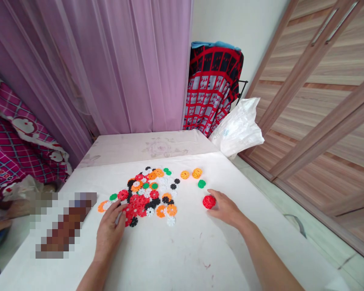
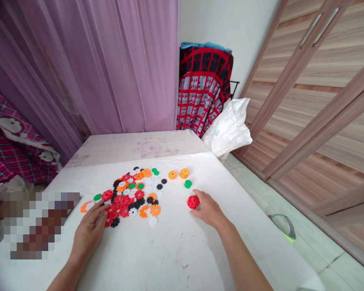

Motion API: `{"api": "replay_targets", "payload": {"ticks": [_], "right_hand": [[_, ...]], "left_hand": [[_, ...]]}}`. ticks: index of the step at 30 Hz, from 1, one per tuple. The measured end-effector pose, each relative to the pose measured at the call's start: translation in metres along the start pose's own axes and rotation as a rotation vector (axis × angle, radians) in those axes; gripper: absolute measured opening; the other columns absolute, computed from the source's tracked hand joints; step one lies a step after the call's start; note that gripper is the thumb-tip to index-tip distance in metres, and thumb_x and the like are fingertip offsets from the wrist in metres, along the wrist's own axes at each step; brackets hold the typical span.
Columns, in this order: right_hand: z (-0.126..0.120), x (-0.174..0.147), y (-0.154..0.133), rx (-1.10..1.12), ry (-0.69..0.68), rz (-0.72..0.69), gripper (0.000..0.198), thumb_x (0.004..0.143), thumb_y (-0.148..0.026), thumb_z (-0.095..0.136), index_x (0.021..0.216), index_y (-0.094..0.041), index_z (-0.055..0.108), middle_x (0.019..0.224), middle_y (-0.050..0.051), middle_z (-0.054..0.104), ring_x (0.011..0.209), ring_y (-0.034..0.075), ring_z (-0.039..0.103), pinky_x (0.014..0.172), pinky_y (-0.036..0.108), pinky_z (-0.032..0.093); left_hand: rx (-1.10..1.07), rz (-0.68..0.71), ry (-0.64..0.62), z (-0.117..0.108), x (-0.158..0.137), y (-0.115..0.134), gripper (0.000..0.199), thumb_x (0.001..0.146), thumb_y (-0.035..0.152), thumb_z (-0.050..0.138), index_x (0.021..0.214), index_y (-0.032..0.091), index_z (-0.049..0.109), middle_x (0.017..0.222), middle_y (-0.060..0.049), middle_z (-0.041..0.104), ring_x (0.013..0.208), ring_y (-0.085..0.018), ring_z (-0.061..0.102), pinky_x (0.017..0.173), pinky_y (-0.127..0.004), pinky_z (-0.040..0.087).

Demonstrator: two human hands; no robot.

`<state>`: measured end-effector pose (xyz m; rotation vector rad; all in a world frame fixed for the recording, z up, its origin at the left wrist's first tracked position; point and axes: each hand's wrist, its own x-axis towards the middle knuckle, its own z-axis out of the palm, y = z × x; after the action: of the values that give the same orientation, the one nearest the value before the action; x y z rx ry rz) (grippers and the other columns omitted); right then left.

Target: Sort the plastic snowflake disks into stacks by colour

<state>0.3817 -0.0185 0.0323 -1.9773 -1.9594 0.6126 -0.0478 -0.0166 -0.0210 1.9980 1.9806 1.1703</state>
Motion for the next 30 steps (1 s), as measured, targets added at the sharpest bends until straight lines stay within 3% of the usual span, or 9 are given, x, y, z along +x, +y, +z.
{"api": "replay_targets", "payload": {"ticks": [5, 14, 20, 30], "right_hand": [[0.031, 0.003, 0.006, -0.032, 0.232, -0.026, 0.059, 0.073, -0.027, 0.058, 0.131, -0.018, 0.051, 0.114, 0.011, 0.065, 0.108, 0.026, 0.059, 0.094, 0.039, 0.046], [0.010, 0.036, 0.012, -0.088, 0.252, 0.115, 0.058, 0.077, -0.028, 0.059, 0.132, -0.016, 0.047, 0.116, 0.012, 0.064, 0.110, 0.027, 0.058, 0.094, 0.036, 0.043], [0.015, 0.036, 0.012, -0.081, 0.277, 0.120, 0.062, 0.076, -0.029, 0.059, 0.135, -0.016, 0.044, 0.126, 0.012, 0.059, 0.117, 0.026, 0.053, 0.101, 0.037, 0.039], [0.022, 0.029, 0.010, -0.040, 0.390, 0.139, 0.053, 0.082, -0.043, 0.055, 0.127, -0.015, 0.051, 0.124, 0.014, 0.059, 0.116, 0.027, 0.053, 0.102, 0.038, 0.039]], "left_hand": [[-0.003, 0.001, 0.004, 0.000, 0.000, 0.000, 0.039, 0.087, 0.045, 0.043, 0.102, 0.024, 0.072, 0.128, -0.007, 0.065, 0.117, -0.026, 0.060, 0.102, -0.043, 0.048], [-0.017, -0.032, 0.003, 0.001, 0.000, 0.000, 0.037, 0.087, 0.044, 0.044, 0.101, 0.025, 0.072, 0.127, -0.006, 0.065, 0.119, -0.026, 0.060, 0.103, -0.042, 0.047], [-0.030, -0.043, 0.006, 0.000, 0.001, 0.003, 0.038, 0.086, 0.045, 0.045, 0.101, 0.025, 0.073, 0.126, -0.006, 0.066, 0.116, -0.026, 0.061, 0.101, -0.042, 0.049], [-0.050, -0.054, -0.004, -0.001, 0.001, 0.008, 0.038, 0.087, 0.045, 0.043, 0.100, 0.025, 0.073, 0.127, -0.006, 0.065, 0.117, -0.026, 0.060, 0.101, -0.041, 0.048]]}}
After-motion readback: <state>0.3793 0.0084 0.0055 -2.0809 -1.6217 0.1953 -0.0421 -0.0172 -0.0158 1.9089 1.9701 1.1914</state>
